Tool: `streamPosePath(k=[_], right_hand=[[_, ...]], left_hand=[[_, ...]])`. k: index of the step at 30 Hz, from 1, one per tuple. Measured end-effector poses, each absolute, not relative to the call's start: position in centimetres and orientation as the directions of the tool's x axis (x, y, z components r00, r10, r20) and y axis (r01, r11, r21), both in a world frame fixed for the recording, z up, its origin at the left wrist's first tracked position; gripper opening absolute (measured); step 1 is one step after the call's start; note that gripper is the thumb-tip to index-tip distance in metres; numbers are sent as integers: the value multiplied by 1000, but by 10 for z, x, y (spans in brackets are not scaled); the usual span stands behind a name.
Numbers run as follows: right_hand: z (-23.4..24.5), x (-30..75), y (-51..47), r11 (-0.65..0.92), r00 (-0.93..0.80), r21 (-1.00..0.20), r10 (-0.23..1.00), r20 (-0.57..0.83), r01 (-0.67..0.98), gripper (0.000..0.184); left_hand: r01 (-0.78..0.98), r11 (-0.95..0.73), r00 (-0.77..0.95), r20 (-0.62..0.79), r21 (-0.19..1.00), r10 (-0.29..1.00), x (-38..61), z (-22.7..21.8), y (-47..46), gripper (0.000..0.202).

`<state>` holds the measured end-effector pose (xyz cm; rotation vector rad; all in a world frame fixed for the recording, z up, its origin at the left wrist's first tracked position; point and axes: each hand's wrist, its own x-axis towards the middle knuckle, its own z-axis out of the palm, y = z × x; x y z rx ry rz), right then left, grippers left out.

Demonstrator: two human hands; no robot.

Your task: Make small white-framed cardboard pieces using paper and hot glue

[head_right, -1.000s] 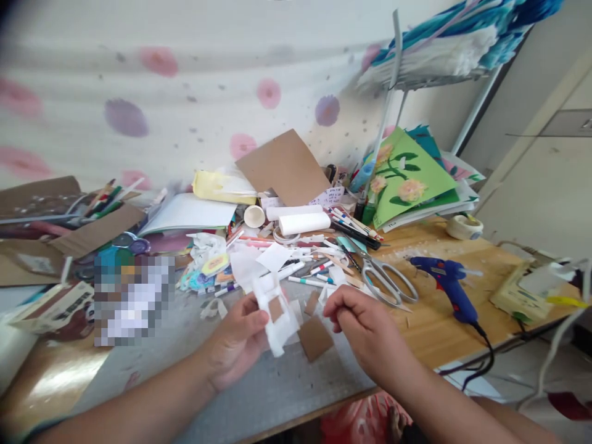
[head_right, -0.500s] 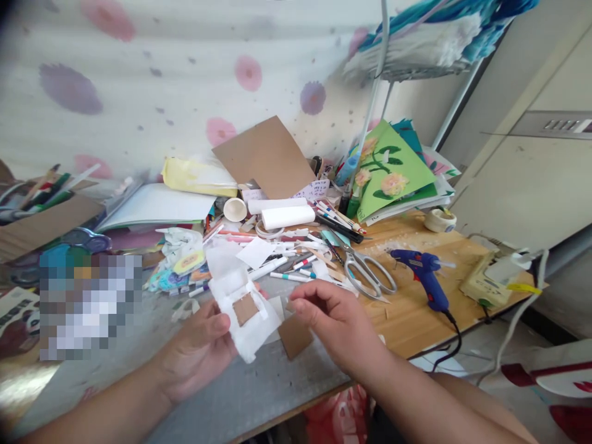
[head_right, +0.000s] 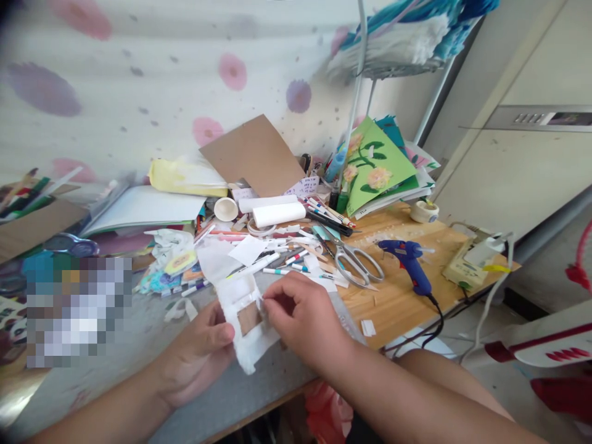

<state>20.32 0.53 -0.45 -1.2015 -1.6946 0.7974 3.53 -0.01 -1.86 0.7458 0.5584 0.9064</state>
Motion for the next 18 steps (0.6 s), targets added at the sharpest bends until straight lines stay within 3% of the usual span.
streamPosePath(k=[5,7,13,18], right_hand=[[-4,204,4,75,-158,-984,986,49,163,11],[-5,204,3,100,-173,-982,982,73,159,14],[-5,204,6,323,-126,-857,946,298,403,9],[-6,207,9,179,-20,-898,982,187,402,8]], left_hand=[[-486,416,524,-125,769,842,35,-19,0,48],[-485,411,522,-121,772,844,34,-18,0,46],[-449,377,500,-122,810,858,35,-20,0,40],[-266,305,391,-187,915,901,37,-26,-3,31]])
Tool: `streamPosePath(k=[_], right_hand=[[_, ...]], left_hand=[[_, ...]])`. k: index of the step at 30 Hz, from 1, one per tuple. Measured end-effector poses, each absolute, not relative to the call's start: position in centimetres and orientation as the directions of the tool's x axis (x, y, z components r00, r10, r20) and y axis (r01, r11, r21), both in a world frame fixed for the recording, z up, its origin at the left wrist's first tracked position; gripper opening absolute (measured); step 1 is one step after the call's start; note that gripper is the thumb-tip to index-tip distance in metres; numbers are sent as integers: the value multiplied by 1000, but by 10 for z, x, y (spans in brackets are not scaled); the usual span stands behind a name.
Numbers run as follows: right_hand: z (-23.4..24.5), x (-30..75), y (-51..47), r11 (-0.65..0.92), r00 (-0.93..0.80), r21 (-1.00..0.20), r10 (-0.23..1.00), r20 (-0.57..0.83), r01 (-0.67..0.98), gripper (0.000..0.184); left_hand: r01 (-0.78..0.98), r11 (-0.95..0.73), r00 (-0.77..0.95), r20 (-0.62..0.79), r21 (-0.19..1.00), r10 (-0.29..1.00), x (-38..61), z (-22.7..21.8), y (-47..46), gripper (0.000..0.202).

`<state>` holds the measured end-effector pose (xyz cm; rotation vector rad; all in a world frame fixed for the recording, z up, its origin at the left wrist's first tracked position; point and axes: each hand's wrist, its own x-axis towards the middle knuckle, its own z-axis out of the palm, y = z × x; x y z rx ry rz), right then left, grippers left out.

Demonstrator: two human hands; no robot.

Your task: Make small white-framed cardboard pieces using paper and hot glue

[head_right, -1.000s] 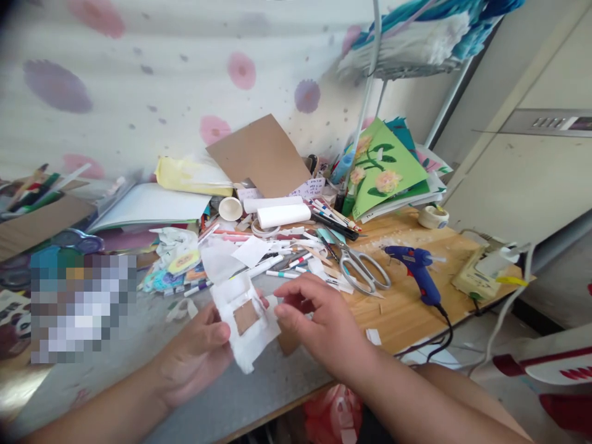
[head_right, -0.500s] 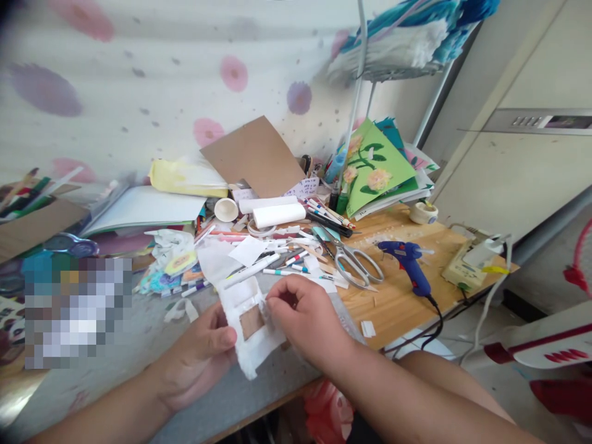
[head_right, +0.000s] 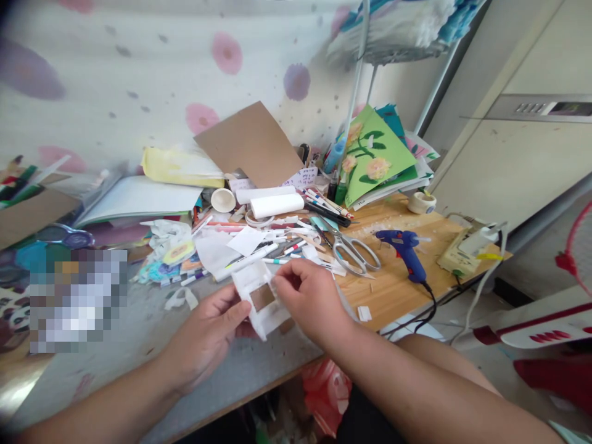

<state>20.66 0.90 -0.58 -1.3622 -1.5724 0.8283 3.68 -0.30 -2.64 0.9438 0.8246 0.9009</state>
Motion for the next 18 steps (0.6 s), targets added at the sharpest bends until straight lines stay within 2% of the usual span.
streamPosePath(k=[3,7,11,13,15,18], right_hand=[[-8,206,10,120,3,-923,991,131,366,9],[-10,203,11,79,26,-946,995,92,313,10],[-15,201,13,50,38,-974,998,59,219,13],[-17,200,14,34,38,-987,998,41,159,14],[-20,198,13,19,24,-996,999,22,90,16],[-23,194,9,-15,-17,-1000,1000,-14,-19,18]], left_hand=[[-208,343,371,-251,916,894,38,-28,-4,31],[-306,316,408,-177,898,896,41,-26,-5,39],[-354,211,313,-97,911,945,41,-25,-3,87],[-328,132,274,-40,935,961,40,-26,-2,103],[-251,67,297,11,966,955,39,-29,-2,96],[-95,9,325,22,995,945,37,-31,-1,65]])
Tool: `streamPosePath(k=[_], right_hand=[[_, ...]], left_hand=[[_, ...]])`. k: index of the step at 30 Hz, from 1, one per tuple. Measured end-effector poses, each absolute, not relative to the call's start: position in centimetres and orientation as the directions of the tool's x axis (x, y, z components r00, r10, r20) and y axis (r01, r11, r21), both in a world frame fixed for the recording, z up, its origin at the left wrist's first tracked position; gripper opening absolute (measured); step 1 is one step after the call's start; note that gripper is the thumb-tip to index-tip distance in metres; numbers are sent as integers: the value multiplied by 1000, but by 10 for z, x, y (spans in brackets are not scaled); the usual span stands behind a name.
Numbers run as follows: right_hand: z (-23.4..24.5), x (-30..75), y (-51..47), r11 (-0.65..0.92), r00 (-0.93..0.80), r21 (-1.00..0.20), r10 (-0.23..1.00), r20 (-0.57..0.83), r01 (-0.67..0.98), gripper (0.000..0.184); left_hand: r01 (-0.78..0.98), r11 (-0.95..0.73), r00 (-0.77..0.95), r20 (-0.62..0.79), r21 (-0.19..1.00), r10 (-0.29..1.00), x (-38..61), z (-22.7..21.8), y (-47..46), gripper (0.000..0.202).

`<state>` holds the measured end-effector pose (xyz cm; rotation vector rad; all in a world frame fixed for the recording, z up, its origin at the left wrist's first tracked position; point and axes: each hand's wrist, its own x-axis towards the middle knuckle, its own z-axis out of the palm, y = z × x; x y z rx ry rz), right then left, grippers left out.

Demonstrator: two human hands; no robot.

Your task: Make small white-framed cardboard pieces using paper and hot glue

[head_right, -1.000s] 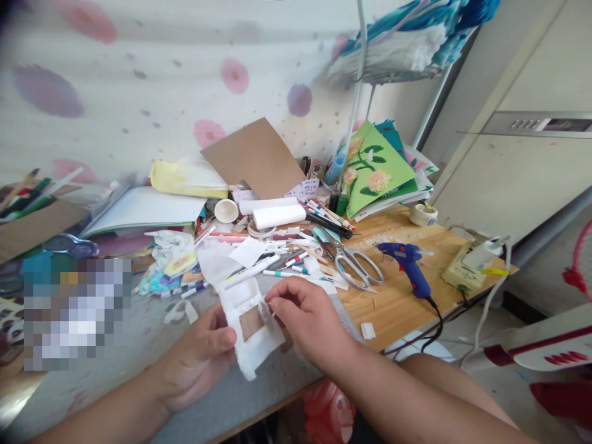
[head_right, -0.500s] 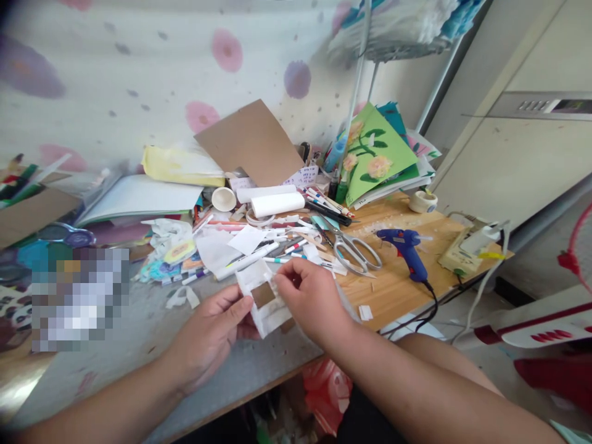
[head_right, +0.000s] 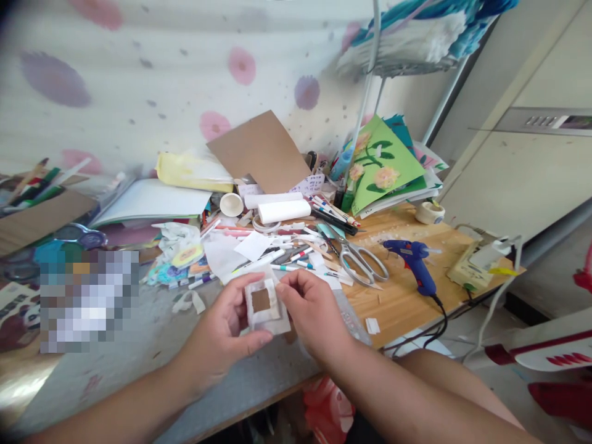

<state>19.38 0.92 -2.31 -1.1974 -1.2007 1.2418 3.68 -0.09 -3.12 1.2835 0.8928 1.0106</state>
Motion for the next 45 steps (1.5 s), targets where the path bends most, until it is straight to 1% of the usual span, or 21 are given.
streamPosePath(k=[1,3,6,10,15,18,21,24,27,34,41,45], right_hand=[[-24,193,8,-32,-35,-998,999,-30,-52,19],[-24,191,5,-70,-62,-991,996,-64,-111,20],[-25,191,3,-116,-92,-971,991,-99,-210,21],[-26,192,1,-141,-119,-938,987,-108,-318,21],[-25,195,1,-189,-150,-919,978,-145,-345,20],[-23,199,3,-210,-160,-916,974,-164,-341,14],[-21,206,3,-162,-118,-927,985,-128,-340,5],[-19,213,2,-107,-73,-938,994,-87,-331,6],[-14,220,1,-107,-44,-930,994,-98,-351,4],[-4,229,-3,-94,-60,-867,995,-75,-488,19],[-1,232,-8,-104,-58,-864,995,-87,-492,22],[2,233,-10,-99,-92,-872,994,-62,-479,20]], left_hand=[[-50,3,318,13,999,948,36,-31,-1,58],[17,-2,292,-3,1000,956,36,-30,-1,51],[82,-17,257,-5,996,966,35,-26,-1,49],[122,-76,231,47,990,972,35,-21,-4,46],[164,-130,220,93,978,971,36,-20,-4,46],[200,-163,214,119,966,970,34,-20,-3,46],[221,-155,209,108,963,972,33,-19,-3,46],[238,-152,200,105,959,974,32,-18,-3,45],[236,-149,193,103,960,976,32,-16,-3,45],[207,-87,189,48,975,981,33,-14,-3,44],[200,-95,195,55,975,979,32,-16,-4,45],[183,-96,186,62,978,981,32,-15,-4,45]])
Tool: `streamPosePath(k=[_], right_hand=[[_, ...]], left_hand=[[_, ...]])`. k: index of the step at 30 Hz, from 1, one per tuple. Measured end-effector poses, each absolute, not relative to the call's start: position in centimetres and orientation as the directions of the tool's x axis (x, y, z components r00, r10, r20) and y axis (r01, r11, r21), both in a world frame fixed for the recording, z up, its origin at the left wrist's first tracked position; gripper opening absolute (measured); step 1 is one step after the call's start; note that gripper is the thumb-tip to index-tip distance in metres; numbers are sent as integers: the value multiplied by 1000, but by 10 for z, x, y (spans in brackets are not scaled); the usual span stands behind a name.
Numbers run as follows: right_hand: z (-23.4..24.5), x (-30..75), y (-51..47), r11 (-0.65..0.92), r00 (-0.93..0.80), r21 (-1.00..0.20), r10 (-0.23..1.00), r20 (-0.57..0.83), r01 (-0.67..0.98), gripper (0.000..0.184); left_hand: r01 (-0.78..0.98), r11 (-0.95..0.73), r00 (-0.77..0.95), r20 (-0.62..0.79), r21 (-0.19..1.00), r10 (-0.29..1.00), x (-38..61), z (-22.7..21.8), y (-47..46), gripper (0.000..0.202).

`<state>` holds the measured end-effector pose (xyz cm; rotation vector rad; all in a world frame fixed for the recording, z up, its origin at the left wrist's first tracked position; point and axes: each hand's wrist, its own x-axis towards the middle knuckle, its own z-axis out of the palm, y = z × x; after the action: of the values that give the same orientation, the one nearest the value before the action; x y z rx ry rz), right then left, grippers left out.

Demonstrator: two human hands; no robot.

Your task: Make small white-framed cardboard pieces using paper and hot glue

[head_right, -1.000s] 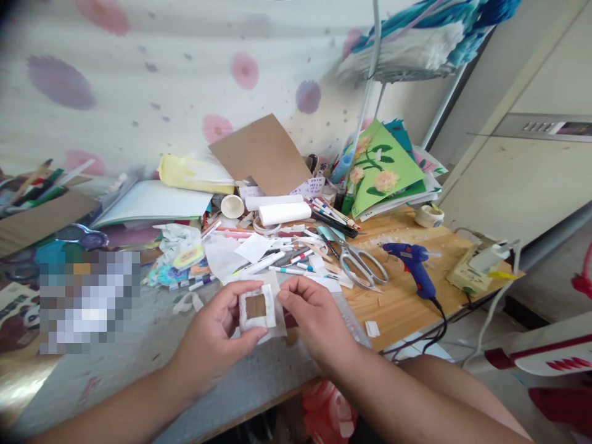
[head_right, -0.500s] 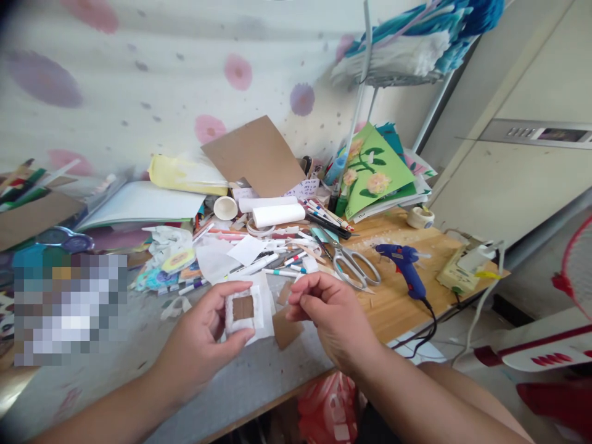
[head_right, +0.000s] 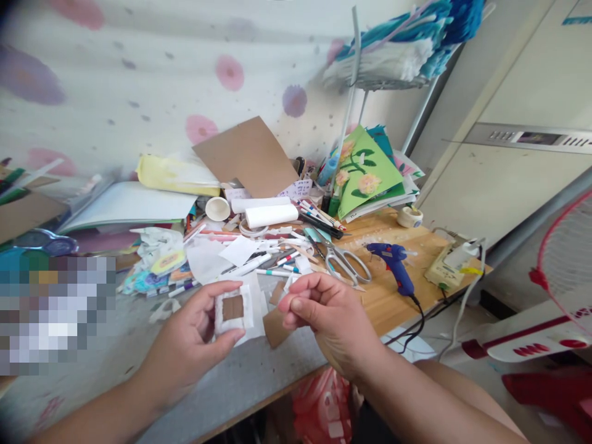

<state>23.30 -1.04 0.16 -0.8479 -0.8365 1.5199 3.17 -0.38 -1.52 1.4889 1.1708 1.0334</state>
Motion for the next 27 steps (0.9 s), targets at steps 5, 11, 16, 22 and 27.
streamPosePath(k=[5,11,16,22,27], right_hand=[[3,235,-14,-118,-155,-862,987,-47,-493,18],[0,237,-19,-112,-221,-873,975,-5,-475,13],[-3,243,-19,-60,-312,-961,949,29,-271,12],[-10,232,-13,-108,-246,-981,967,-67,-158,31],[-13,214,-7,-217,-257,-940,955,-149,-263,24]], left_hand=[[175,-84,192,49,981,980,31,-15,-4,46],[184,-92,194,56,979,979,33,-13,-2,45],[162,-99,192,67,982,979,32,-13,-4,46],[166,-85,242,43,982,969,34,-13,-7,46],[229,-139,351,51,964,935,35,-15,-9,45]])
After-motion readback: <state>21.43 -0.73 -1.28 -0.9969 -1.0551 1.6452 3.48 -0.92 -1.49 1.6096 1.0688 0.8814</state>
